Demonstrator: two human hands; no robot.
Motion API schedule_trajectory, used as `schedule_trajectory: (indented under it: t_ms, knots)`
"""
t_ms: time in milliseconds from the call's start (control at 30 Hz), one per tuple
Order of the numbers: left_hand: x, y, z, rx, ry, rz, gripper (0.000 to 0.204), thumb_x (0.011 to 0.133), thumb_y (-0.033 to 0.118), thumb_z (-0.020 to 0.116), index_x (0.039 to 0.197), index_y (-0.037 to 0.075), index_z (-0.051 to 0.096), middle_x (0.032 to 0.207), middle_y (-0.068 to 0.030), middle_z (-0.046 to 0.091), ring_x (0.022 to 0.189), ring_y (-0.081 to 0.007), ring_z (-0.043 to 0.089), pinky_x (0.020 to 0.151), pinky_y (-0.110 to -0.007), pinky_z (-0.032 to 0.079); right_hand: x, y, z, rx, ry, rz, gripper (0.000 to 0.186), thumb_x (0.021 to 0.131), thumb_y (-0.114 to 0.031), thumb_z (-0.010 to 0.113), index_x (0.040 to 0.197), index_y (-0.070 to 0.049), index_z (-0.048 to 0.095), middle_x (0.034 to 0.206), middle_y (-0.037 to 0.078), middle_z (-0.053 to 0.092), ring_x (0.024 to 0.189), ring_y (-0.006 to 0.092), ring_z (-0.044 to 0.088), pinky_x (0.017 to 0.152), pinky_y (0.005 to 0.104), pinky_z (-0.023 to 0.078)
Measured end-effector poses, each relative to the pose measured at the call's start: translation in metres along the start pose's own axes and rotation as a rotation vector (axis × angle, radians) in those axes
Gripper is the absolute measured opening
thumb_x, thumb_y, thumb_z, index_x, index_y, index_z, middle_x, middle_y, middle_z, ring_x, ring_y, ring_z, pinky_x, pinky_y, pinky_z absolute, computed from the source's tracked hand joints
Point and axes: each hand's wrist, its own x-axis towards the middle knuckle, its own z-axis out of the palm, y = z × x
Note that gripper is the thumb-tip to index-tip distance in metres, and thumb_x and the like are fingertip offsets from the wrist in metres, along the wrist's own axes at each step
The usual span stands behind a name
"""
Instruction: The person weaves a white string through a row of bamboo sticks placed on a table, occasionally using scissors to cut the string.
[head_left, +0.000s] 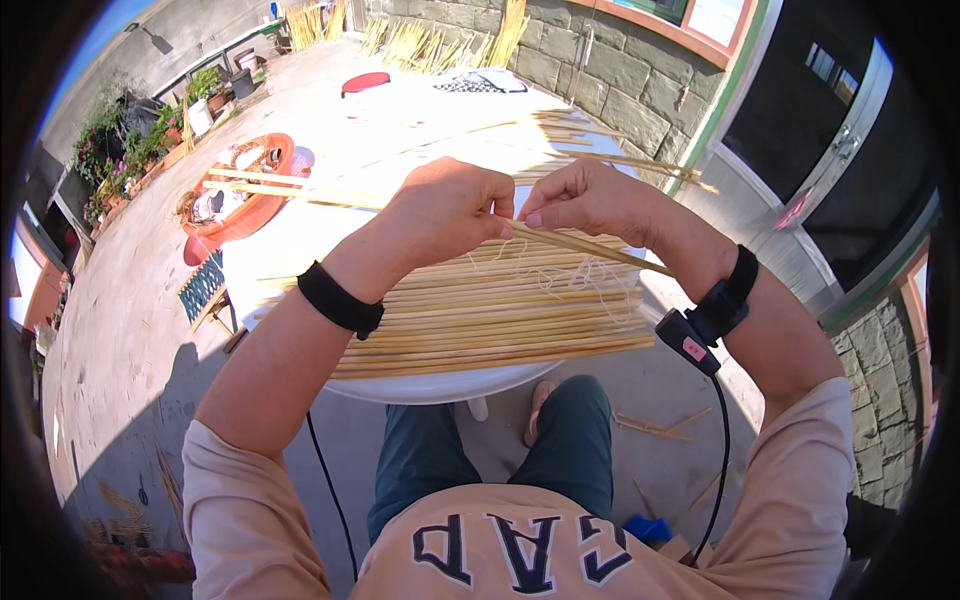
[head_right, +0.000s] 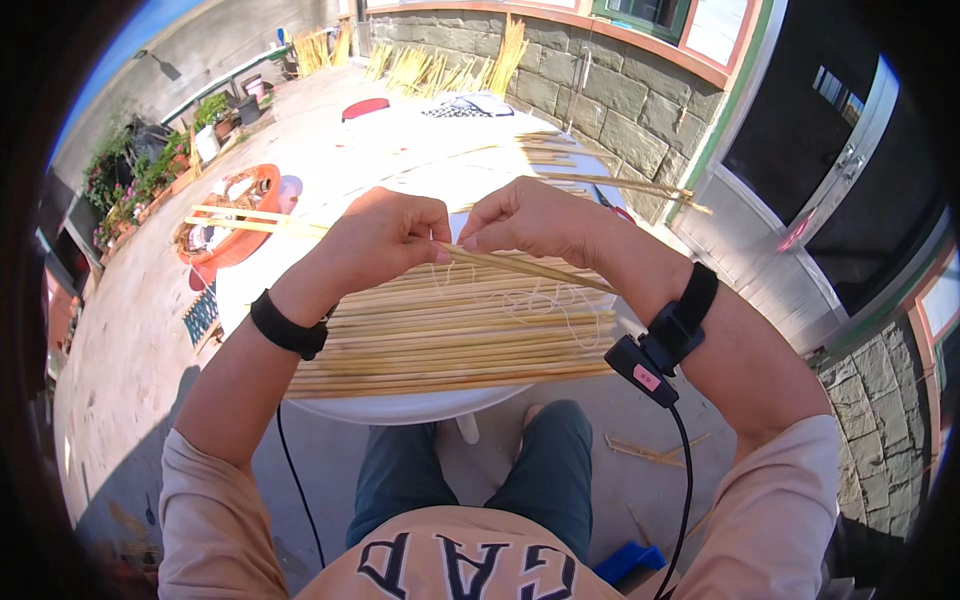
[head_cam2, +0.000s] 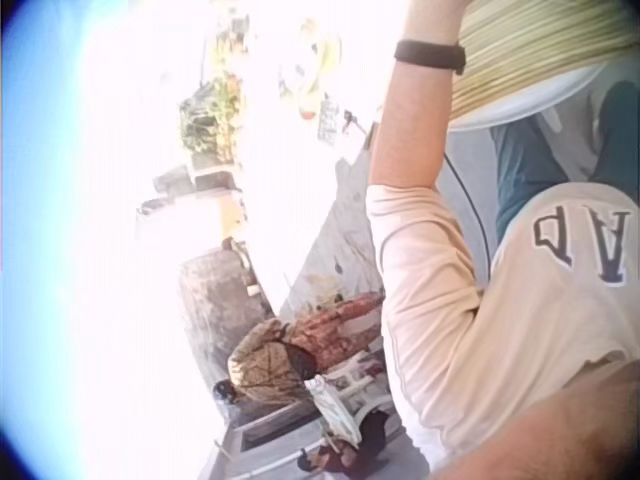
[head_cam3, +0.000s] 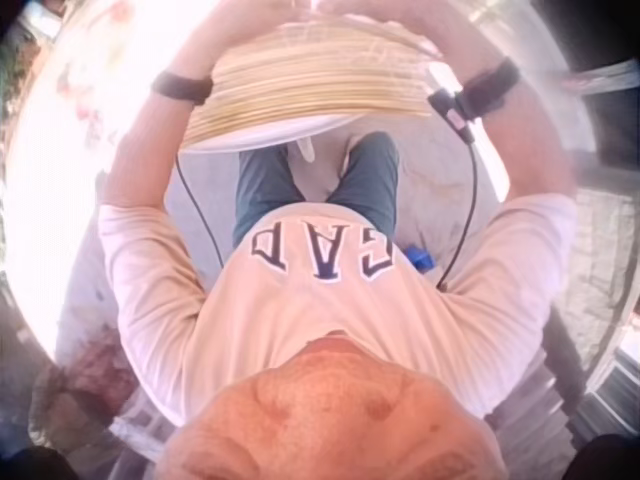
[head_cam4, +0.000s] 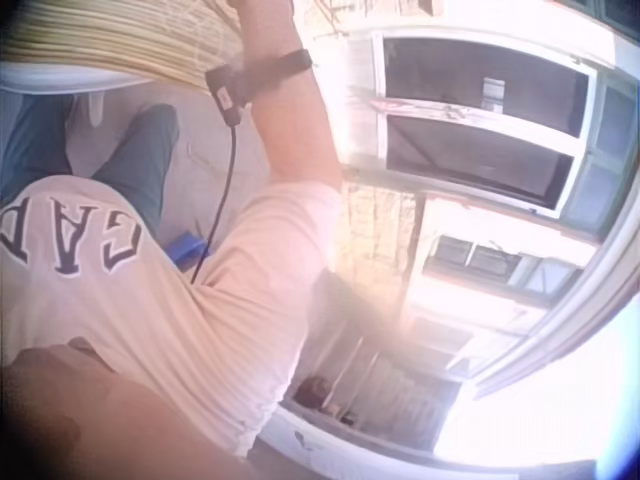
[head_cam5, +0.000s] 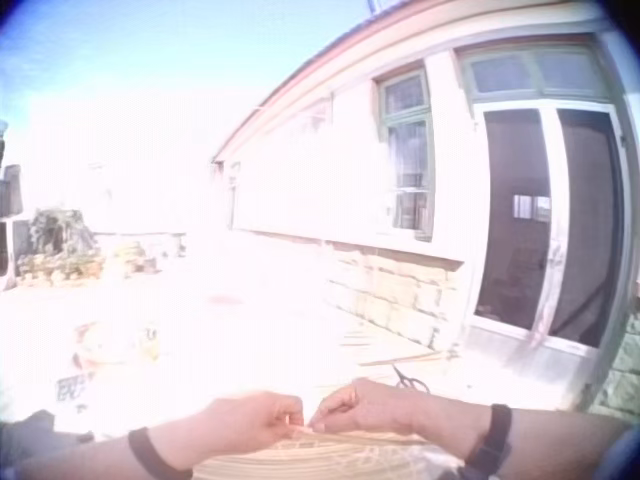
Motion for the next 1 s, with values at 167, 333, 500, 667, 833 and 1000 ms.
schedule_trajectory:
  t_ms: [167, 333, 500, 667, 833, 1000]
  knots:
    - [0.000, -0.003, 0.001, 0.007, 0.012, 0.052, 0.014, 0.070, 0.012, 0.068, 0.075, 0.003, 0.059, 0.059, -0.0075, 0.057, 0.055, -0.0169, 0.054, 0.054, -0.028, 0.041, 0.001, 0.009, 0.007, 0.055, 0.057, -0.084, 0.017, 0.075, -0.019, 0.064, 0.075, -0.002, 0.062, 0.064, -0.001, 0.056, 0.060, 0.0077, 0.048, 0.057, 0.0244, 0.039]
    - [0.005, -0.017, 0.003, -0.060, 0.014, 0.042, 0.014, 0.069, 0.015, 0.069, 0.075, 0.005, 0.061, 0.062, -0.0068, 0.059, 0.060, -0.0186, 0.056, 0.056, -0.030, 0.044, -0.002, -0.002, 0.020, -0.662, 0.296, -0.382, 0.018, 0.078, -0.019, 0.057, 0.072, -0.003, 0.056, 0.063, 0.009, 0.057, 0.057, 0.0176, 0.055, 0.053, 0.0306, 0.043]
    - [0.007, -0.029, 0.007, -0.160, -0.054, -0.032, 0.010, 0.070, 0.007, 0.067, 0.073, 0.000, 0.061, 0.059, -0.0058, 0.060, 0.054, -0.0113, 0.055, 0.051, -0.025, 0.042, 0.005, -0.013, -0.002, -1.201, 0.671, -0.745, 0.011, 0.081, -0.015, 0.052, 0.077, -0.005, 0.051, 0.064, 0.010, 0.054, 0.059, 0.0266, 0.057, 0.054, 0.0345, 0.047]
    - [0.015, -0.054, 0.017, -0.217, -0.049, -0.160, 0.008, 0.071, 0.006, 0.065, 0.074, 0.000, 0.062, 0.057, -0.0053, 0.057, 0.052, -0.0095, 0.052, 0.049, -0.025, 0.041, 0.014, -0.044, -0.057, -1.528, 0.814, -0.934, 0.010, 0.081, -0.013, 0.056, 0.083, -0.006, 0.048, 0.067, 0.010, 0.054, 0.061, 0.0267, 0.057, 0.051, 0.0321, 0.047]
    - [0.023, -0.092, 0.034, -0.235, -0.059, -0.275, 0.008, 0.073, 0.009, 0.065, 0.076, 0.003, 0.062, 0.057, -0.0048, 0.056, 0.051, -0.0107, 0.052, 0.049, -0.025, 0.041, 0.034, -0.064, -0.086, -1.695, 0.815, -0.670, 0.010, 0.086, -0.014, 0.050, 0.087, -0.006, 0.044, 0.063, 0.014, 0.053, 0.056, 0.0279, 0.058, 0.049, 0.0341, 0.049]
    - [0.020, -0.116, 0.060, -0.084, 0.008, -0.236, 0.012, 0.074, 0.016, 0.064, 0.077, 0.004, 0.062, 0.065, -0.0053, 0.058, 0.058, -0.0143, 0.055, 0.055, -0.029, 0.043, 0.039, -0.057, -0.087, -1.850, 0.602, -0.859, 0.010, 0.082, -0.009, 0.051, 0.083, -0.004, 0.042, 0.065, 0.014, 0.051, 0.059, 0.0262, 0.058, 0.050, 0.0327, 0.048]
